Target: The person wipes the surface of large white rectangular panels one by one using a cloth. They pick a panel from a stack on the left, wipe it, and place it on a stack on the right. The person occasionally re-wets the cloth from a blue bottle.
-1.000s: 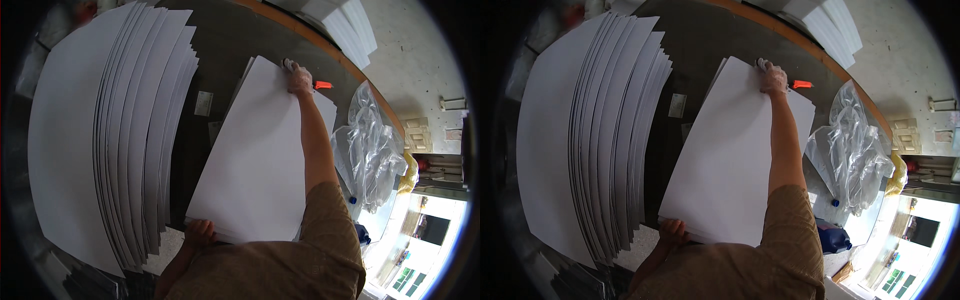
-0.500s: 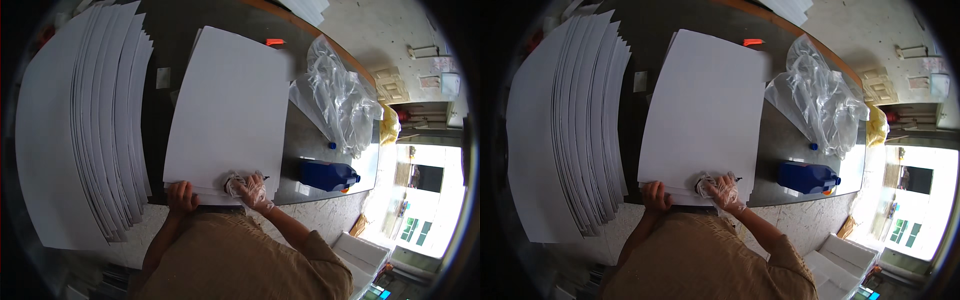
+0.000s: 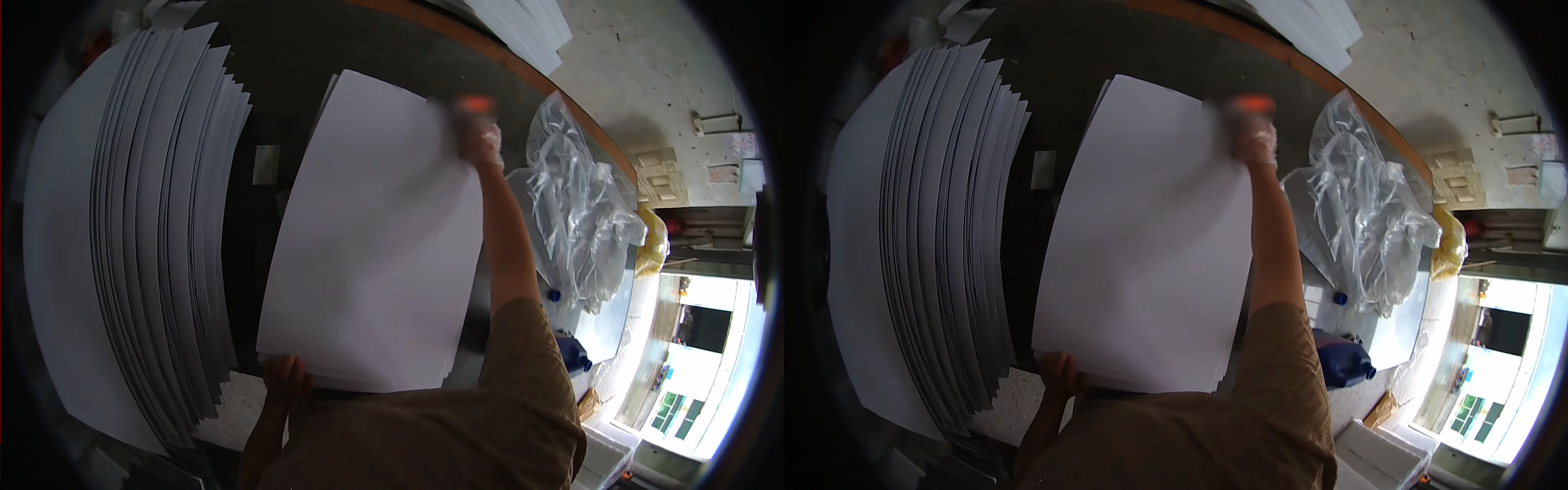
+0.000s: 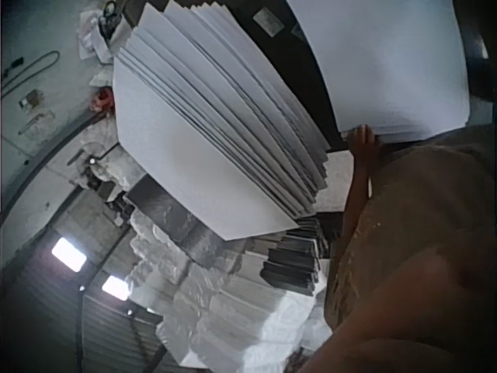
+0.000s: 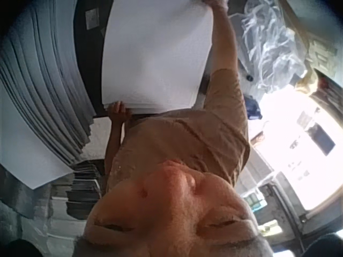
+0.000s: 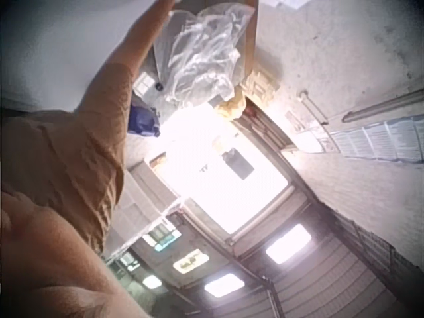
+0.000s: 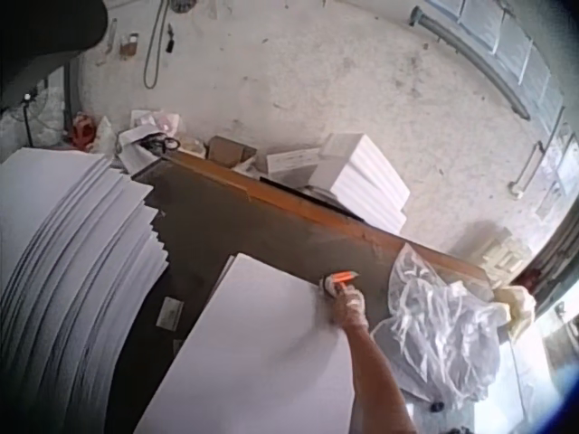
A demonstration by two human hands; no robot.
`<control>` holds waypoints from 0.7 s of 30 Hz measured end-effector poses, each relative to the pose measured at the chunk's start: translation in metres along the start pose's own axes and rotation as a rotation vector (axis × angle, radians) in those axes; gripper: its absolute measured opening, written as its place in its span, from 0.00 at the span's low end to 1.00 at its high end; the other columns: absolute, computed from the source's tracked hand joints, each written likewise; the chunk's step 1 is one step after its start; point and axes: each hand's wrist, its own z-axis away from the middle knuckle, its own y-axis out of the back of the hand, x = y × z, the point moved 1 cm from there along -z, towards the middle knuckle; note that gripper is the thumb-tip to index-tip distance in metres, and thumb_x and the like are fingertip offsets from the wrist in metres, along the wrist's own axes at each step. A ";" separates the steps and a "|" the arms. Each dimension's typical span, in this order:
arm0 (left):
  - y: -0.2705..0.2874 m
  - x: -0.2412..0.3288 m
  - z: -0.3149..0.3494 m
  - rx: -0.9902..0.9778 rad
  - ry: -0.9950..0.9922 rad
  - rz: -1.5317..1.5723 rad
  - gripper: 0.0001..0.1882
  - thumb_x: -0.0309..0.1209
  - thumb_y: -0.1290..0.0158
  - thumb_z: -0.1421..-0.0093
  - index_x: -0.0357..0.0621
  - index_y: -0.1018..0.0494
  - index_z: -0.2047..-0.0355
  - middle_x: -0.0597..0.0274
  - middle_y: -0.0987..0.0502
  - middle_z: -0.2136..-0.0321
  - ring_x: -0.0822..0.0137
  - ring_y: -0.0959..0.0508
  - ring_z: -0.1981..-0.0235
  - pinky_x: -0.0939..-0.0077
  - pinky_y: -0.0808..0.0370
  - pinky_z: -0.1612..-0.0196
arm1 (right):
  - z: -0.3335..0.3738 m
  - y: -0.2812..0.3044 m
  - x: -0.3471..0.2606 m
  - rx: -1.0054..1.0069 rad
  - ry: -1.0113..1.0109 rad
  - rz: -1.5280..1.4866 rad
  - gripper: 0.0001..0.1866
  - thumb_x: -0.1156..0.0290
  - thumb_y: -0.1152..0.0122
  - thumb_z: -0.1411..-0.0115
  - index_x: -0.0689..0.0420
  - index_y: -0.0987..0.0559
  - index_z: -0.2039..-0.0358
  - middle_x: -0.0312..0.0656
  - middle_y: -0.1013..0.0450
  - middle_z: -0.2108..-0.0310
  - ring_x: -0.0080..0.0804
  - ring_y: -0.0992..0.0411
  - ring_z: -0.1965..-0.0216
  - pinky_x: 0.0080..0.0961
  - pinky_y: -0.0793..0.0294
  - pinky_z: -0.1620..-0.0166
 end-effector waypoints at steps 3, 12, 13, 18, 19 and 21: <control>0.005 0.002 0.002 0.006 0.003 -0.035 0.27 0.52 0.59 0.34 0.45 0.34 0.45 0.54 0.35 0.48 0.52 0.31 0.50 0.49 0.31 0.48 | -0.021 -0.001 0.004 0.071 -0.090 -0.225 0.22 0.54 0.44 0.39 0.50 0.26 0.47 0.55 0.24 0.59 0.54 0.26 0.54 0.43 0.28 0.49; 0.008 0.001 -0.011 0.019 0.007 0.004 0.28 0.50 0.59 0.35 0.40 0.34 0.44 0.51 0.34 0.48 0.49 0.31 0.50 0.47 0.32 0.47 | 0.129 -0.001 0.001 0.124 -0.100 -0.158 0.21 0.52 0.39 0.42 0.52 0.23 0.54 0.54 0.26 0.62 0.54 0.26 0.60 0.45 0.26 0.56; 0.008 0.002 -0.019 0.029 -0.005 0.040 0.28 0.49 0.59 0.34 0.40 0.35 0.44 0.50 0.34 0.48 0.49 0.31 0.49 0.46 0.33 0.47 | 0.164 -0.004 0.012 0.111 -0.039 -0.215 0.22 0.52 0.37 0.43 0.54 0.23 0.56 0.54 0.25 0.63 0.54 0.26 0.60 0.45 0.27 0.57; 0.009 0.001 -0.025 0.061 -0.033 0.056 0.28 0.47 0.58 0.34 0.36 0.36 0.43 0.48 0.34 0.47 0.46 0.31 0.49 0.45 0.33 0.46 | 0.348 0.048 -0.062 0.318 0.229 -0.233 0.24 0.64 0.35 0.52 0.55 0.23 0.53 0.47 0.30 0.69 0.49 0.31 0.67 0.46 0.33 0.63; 0.010 0.002 -0.028 0.058 -0.045 0.061 0.28 0.47 0.58 0.34 0.36 0.35 0.43 0.47 0.34 0.47 0.46 0.31 0.49 0.45 0.33 0.46 | 0.384 0.047 -0.062 0.275 0.234 -0.314 0.26 0.62 0.34 0.54 0.55 0.23 0.52 0.47 0.29 0.69 0.48 0.32 0.68 0.45 0.34 0.63; 0.015 0.004 -0.026 0.053 -0.053 0.057 0.28 0.45 0.57 0.35 0.35 0.35 0.44 0.46 0.34 0.47 0.45 0.31 0.49 0.45 0.33 0.46 | 0.445 0.067 -0.089 0.162 0.220 -0.347 0.22 0.64 0.39 0.48 0.48 0.23 0.50 0.43 0.31 0.71 0.45 0.31 0.66 0.43 0.33 0.63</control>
